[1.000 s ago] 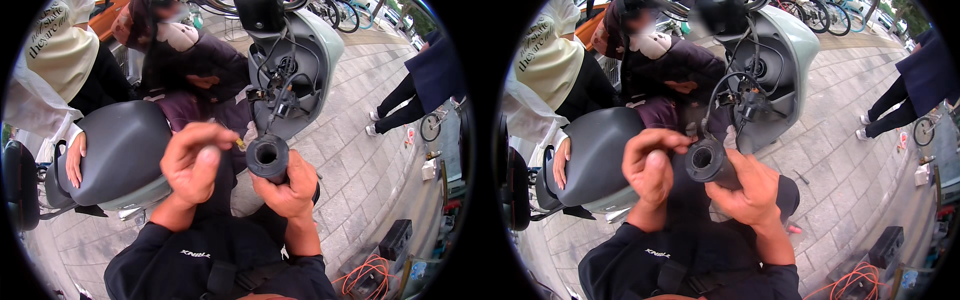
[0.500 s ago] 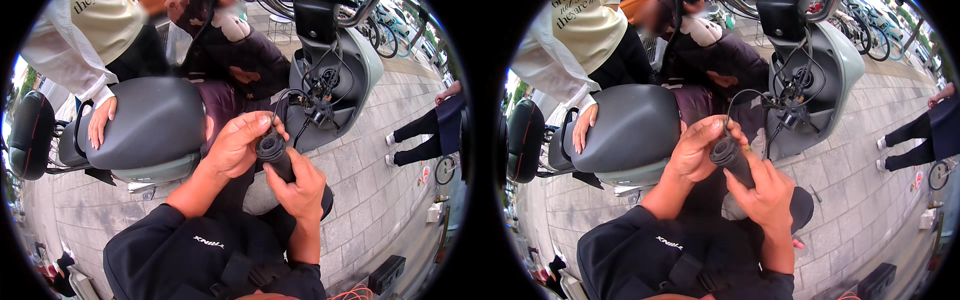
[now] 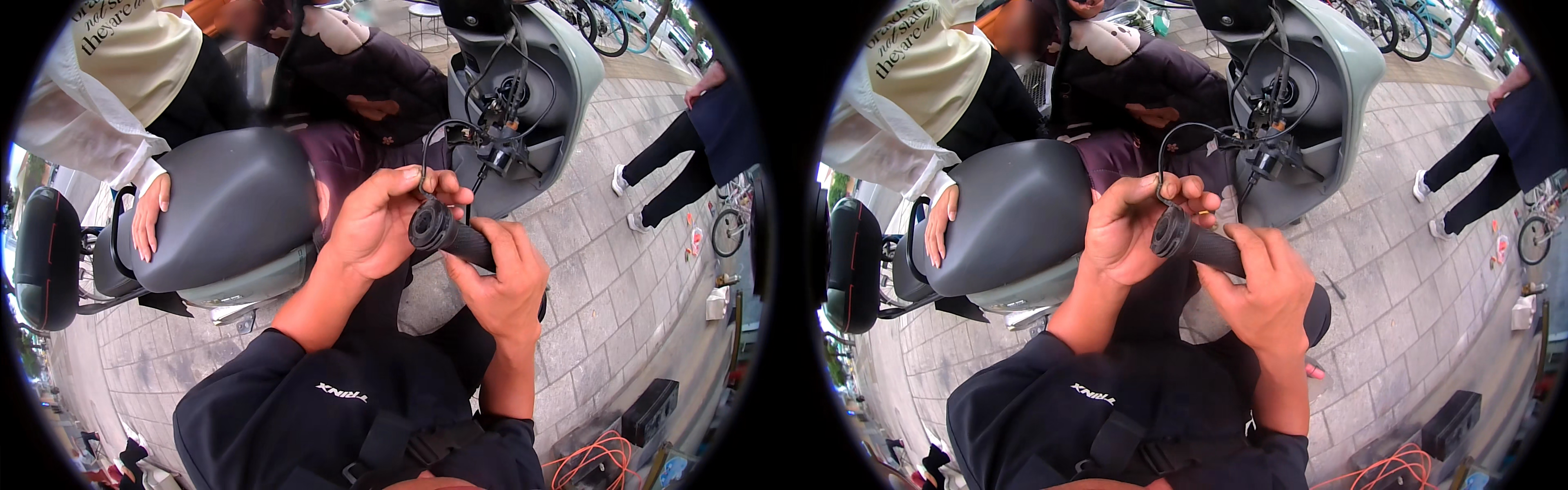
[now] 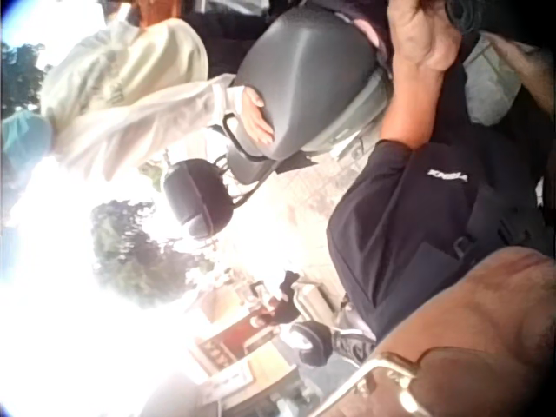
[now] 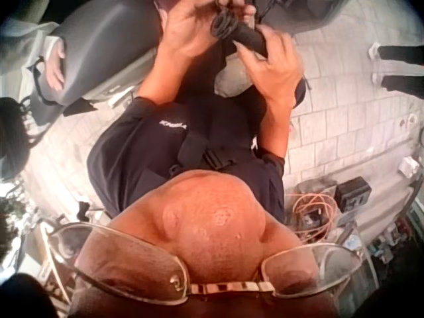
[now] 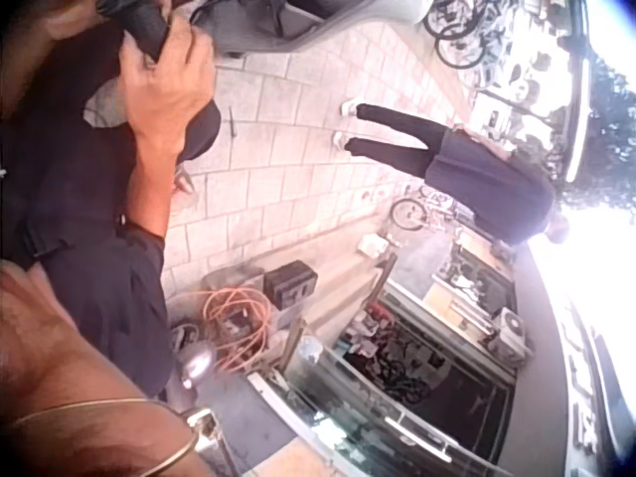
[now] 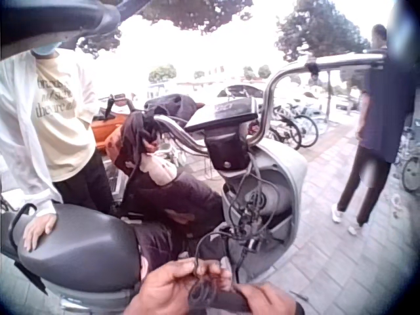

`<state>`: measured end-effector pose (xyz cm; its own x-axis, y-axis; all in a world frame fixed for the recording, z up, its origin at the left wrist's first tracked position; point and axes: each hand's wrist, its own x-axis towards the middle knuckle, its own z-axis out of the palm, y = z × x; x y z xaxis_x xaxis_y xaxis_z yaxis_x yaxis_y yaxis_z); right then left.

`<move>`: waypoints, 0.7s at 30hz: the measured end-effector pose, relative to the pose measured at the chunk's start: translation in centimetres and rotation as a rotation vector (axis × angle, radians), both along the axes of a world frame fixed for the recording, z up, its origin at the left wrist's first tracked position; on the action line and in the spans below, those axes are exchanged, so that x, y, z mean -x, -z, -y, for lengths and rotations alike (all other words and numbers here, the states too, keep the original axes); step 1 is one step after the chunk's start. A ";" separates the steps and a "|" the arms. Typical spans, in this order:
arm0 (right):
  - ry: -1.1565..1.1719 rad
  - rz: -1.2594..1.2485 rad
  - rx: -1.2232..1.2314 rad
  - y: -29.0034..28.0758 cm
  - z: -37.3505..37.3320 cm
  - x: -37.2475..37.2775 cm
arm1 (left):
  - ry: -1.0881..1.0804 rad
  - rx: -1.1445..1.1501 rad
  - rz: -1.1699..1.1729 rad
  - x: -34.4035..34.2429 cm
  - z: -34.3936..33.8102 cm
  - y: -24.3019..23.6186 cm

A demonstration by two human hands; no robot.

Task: The person repairs the wiring of a scooter by stripping wire ends, twisting them together, and wrapping the connections with electrical tape. The person uses a screwdriver and electrical tape to secure the connections.

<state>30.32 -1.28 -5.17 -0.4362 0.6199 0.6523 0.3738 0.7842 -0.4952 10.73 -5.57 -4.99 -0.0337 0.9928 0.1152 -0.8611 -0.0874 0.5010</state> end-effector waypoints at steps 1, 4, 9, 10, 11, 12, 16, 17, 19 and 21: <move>0.015 -0.019 -0.011 0.0 0.0 -0.1 | 0.018 -0.014 0.039 -0.1 -0.1 0.0; 0.021 -0.025 -0.022 0.0 -0.2 -0.1 | 0.064 -0.023 0.095 0.0 -0.3 0.3; 0.018 -0.028 -0.039 0.2 -0.7 0.0 | 0.106 -0.007 0.144 0.2 -0.7 0.8; 0.013 -0.029 -0.038 0.3 -0.8 0.0 | 0.104 -0.007 0.128 0.5 -0.7 0.9; 0.006 -0.014 -0.034 0.4 -0.8 -0.3 | 0.068 0.004 0.072 0.5 -0.7 0.8; 0.018 -0.020 -0.035 0.6 -0.8 -0.5 | 0.031 0.015 0.017 0.5 -0.6 0.2; 0.075 -0.109 -0.089 3.1 -3.3 -2.1 | -0.313 -0.003 -0.329 1.1 -1.3 1.6; 0.121 -0.158 -0.032 5.1 -4.3 -3.4 | -0.430 -0.022 -0.468 1.4 -2.8 3.0; 0.199 -0.304 0.021 8.6 -5.8 -5.2 | -0.608 0.018 -0.666 2.5 -3.9 5.9; 0.276 -0.376 0.108 11.8 -7.8 -6.1 | -0.663 0.106 -0.748 4.1 -4.2 9.2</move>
<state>36.43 6.50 -16.92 0.0082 0.7521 0.6590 0.3398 0.6177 -0.7092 6.63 -1.40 -14.18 -0.5387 0.8062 0.2446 -0.1156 -0.3583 0.9264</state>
